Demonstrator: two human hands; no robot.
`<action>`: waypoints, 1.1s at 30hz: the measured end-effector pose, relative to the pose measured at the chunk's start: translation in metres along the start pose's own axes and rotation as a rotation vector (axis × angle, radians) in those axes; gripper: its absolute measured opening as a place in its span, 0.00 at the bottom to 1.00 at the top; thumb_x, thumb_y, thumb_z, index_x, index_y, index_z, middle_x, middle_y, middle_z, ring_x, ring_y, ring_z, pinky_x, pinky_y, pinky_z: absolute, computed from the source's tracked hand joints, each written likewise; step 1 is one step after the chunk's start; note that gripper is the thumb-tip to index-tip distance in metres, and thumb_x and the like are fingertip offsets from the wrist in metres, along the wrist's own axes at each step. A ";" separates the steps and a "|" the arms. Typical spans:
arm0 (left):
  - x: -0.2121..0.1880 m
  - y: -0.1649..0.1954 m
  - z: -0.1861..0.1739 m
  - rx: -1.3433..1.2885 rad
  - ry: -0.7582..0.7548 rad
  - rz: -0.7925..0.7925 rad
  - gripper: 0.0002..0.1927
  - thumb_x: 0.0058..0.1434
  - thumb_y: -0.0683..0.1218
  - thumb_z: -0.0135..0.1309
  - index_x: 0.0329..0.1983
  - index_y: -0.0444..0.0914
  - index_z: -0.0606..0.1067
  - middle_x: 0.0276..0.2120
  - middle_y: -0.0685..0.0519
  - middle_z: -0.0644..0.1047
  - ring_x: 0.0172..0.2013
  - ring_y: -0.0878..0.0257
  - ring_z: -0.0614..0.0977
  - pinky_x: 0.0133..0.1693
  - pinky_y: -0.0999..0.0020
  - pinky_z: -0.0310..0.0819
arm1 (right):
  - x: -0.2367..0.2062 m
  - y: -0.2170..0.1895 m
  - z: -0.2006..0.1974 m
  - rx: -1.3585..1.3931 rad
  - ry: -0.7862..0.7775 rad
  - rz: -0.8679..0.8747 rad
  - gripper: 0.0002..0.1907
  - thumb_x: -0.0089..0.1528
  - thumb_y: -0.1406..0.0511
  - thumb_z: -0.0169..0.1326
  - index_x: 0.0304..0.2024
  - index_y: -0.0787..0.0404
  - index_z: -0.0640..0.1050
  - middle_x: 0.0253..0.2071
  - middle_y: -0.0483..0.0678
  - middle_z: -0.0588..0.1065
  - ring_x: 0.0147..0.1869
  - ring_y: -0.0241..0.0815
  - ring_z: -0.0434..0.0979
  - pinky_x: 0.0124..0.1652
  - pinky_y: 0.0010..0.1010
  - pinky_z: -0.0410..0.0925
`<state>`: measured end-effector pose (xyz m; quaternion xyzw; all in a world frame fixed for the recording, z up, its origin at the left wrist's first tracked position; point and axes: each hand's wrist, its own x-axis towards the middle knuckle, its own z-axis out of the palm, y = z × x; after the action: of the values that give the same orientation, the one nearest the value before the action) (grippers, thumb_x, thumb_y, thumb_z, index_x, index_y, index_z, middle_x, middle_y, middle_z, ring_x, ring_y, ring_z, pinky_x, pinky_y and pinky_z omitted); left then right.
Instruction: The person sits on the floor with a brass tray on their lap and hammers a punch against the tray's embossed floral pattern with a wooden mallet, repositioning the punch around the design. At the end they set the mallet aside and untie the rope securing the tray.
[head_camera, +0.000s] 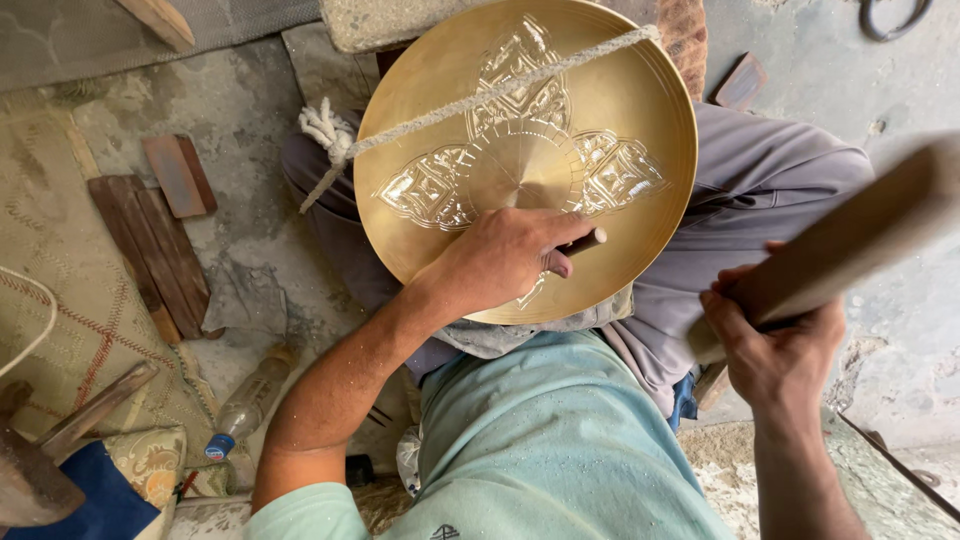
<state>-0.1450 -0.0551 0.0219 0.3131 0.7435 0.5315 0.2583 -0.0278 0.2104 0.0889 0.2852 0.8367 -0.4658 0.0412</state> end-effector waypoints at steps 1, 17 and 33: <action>-0.001 0.000 0.000 0.018 0.007 0.000 0.20 0.61 0.36 0.56 0.57 0.39 0.72 0.44 0.46 0.82 0.41 0.52 0.86 0.42 0.58 0.79 | -0.001 0.002 -0.001 -0.221 -0.025 -0.101 0.25 0.60 0.71 0.63 0.59 0.62 0.72 0.45 0.53 0.80 0.50 0.46 0.83 0.52 0.36 0.75; -0.009 -0.007 0.002 0.039 0.095 -0.031 0.15 0.62 0.41 0.61 0.51 0.39 0.72 0.40 0.46 0.81 0.41 0.48 0.85 0.40 0.55 0.77 | 0.010 -0.009 -0.005 -0.671 -0.173 -0.339 0.22 0.59 0.72 0.65 0.55 0.65 0.76 0.44 0.55 0.82 0.43 0.45 0.83 0.44 0.38 0.76; -0.014 -0.001 0.001 0.062 0.135 -0.004 0.17 0.59 0.42 0.62 0.50 0.36 0.71 0.42 0.46 0.80 0.43 0.47 0.83 0.40 0.54 0.75 | 0.022 -0.026 -0.009 -0.756 -0.257 -0.218 0.20 0.61 0.70 0.64 0.55 0.62 0.76 0.38 0.56 0.80 0.38 0.53 0.82 0.39 0.44 0.75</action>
<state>-0.1350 -0.0652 0.0215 0.2828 0.7759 0.5276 0.1988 -0.0576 0.2165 0.1058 0.0994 0.9622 -0.1589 0.1976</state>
